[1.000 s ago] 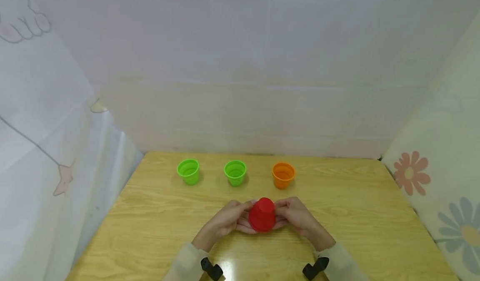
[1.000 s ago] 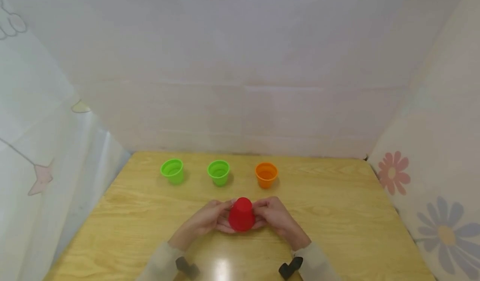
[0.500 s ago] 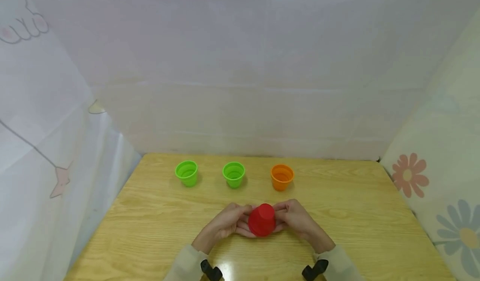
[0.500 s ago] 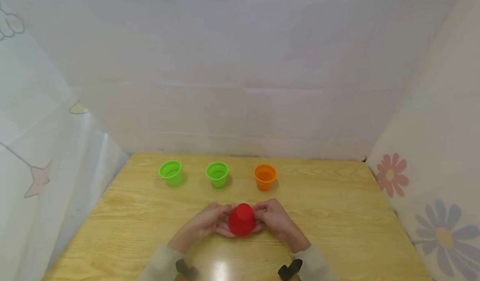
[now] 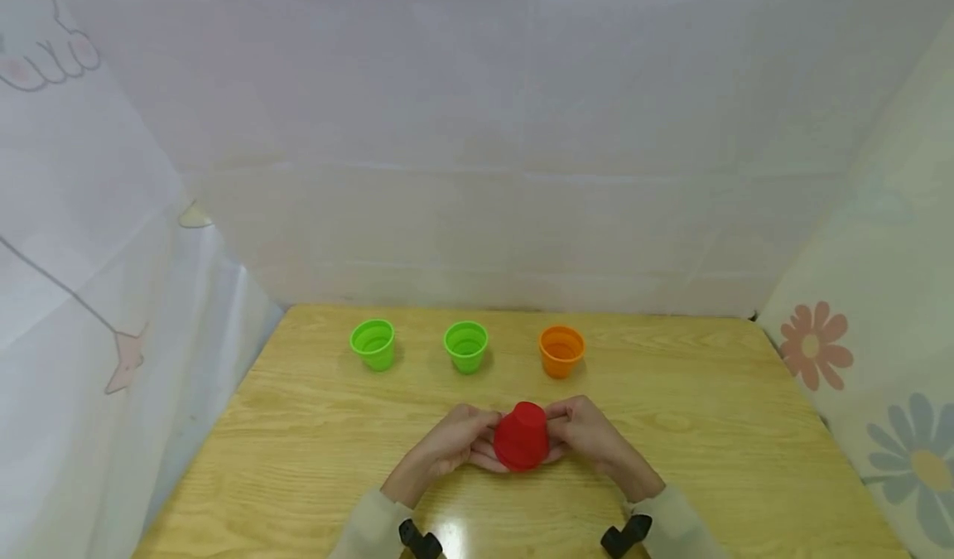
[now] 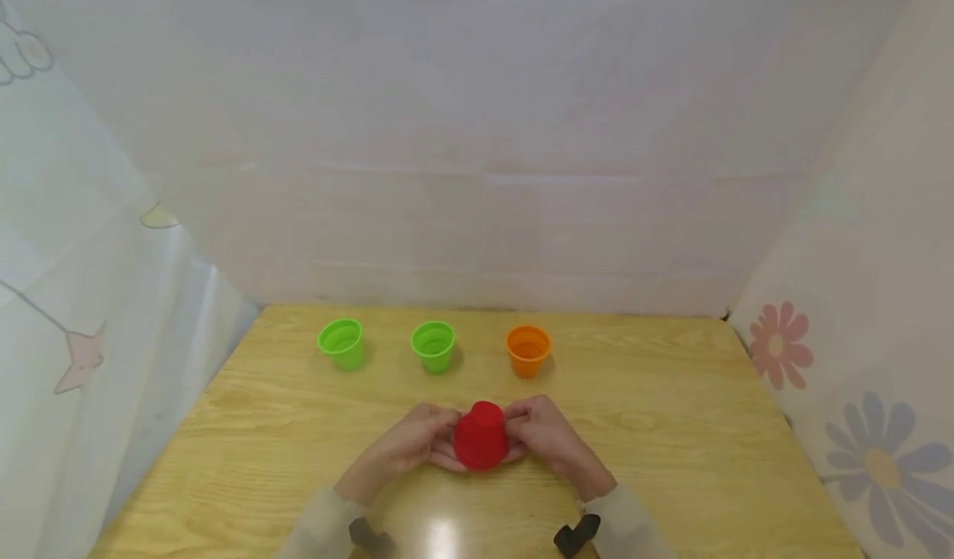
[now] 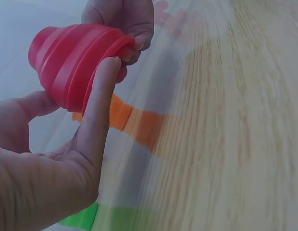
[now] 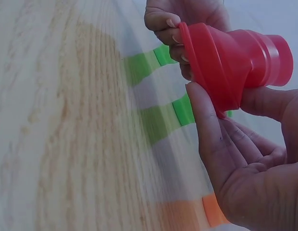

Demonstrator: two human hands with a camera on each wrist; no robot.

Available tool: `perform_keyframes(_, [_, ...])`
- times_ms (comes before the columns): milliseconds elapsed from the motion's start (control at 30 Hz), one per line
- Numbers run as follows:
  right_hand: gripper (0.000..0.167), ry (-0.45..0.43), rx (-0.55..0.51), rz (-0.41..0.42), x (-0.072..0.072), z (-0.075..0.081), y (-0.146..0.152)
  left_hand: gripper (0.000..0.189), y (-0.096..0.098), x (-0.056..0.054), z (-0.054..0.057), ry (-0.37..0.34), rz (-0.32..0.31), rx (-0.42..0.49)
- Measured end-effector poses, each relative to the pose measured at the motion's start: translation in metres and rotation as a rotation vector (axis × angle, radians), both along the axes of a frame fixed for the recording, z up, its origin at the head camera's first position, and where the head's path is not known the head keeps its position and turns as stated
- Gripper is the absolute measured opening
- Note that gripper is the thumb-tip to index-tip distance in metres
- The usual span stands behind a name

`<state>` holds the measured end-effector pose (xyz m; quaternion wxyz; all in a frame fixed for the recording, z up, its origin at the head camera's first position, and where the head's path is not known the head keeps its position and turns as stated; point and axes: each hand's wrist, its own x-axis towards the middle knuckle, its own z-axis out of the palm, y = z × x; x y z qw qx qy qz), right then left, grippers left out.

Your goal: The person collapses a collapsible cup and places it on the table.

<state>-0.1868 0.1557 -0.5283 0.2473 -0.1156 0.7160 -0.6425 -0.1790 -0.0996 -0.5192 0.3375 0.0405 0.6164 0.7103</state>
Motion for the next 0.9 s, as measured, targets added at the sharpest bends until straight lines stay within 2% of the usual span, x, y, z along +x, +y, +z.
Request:
perform_keyframes(167, [0.028,0.001,-0.003,-0.012,-0.001,-0.002,-0.002,0.04,-0.004,0.0,-0.001,0.003,0.001,0.02])
perform_keyframes(433, [0.028,-0.015,-0.034,0.005,0.0,-0.004,0.0,0.04,-0.007,0.002,-0.002,-0.007,-0.042,0.081])
perform_keyframes(567, [0.029,-0.022,-0.041,0.004,0.001,-0.005,0.0,0.04,-0.004,0.003,-0.001,0.018,-0.038,0.046])
perform_keyframes(900, [0.032,-0.07,-0.062,0.036,0.002,0.001,0.003,0.033,0.006,0.004,0.003,0.126,0.05,-0.086])
